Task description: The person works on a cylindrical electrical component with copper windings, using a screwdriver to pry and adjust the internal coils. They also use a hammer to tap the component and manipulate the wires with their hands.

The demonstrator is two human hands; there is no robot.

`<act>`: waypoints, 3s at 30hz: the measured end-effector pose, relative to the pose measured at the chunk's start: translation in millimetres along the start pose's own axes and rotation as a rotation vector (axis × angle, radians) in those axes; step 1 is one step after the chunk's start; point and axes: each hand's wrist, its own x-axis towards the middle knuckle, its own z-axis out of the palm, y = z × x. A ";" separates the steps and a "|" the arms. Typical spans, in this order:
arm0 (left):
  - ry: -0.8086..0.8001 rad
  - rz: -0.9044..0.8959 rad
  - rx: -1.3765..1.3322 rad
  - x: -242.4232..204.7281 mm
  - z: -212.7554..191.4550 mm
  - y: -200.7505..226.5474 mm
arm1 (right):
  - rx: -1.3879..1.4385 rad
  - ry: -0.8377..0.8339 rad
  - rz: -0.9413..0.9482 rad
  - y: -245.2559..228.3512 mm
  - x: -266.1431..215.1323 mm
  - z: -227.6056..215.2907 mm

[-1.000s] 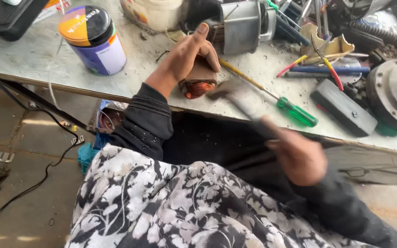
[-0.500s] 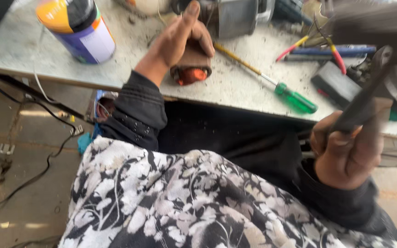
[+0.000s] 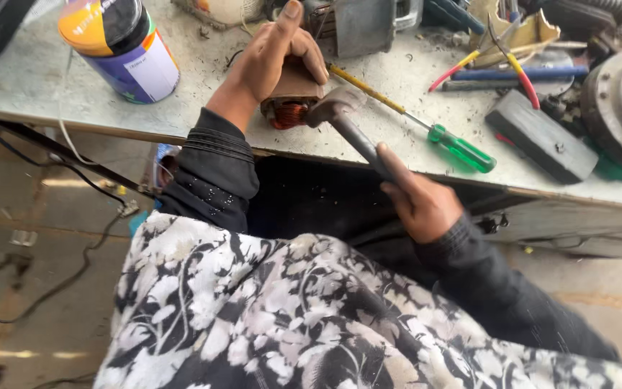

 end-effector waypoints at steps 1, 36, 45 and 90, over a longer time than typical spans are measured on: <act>-0.014 -0.006 -0.040 9.3 -3.5 6.4 | -0.041 -0.029 0.057 0.3 7.4 -4.9; 0.474 -0.121 0.713 -78.1 47.3 29.1 | 0.644 0.194 0.218 -32.5 -22.8 1.6; 0.435 -0.135 0.688 -80.6 40.9 26.5 | 0.327 0.234 0.067 -58.1 32.8 -20.1; 0.582 -0.052 0.003 -94.8 43.3 23.4 | -0.390 0.166 0.231 58.6 18.5 -67.7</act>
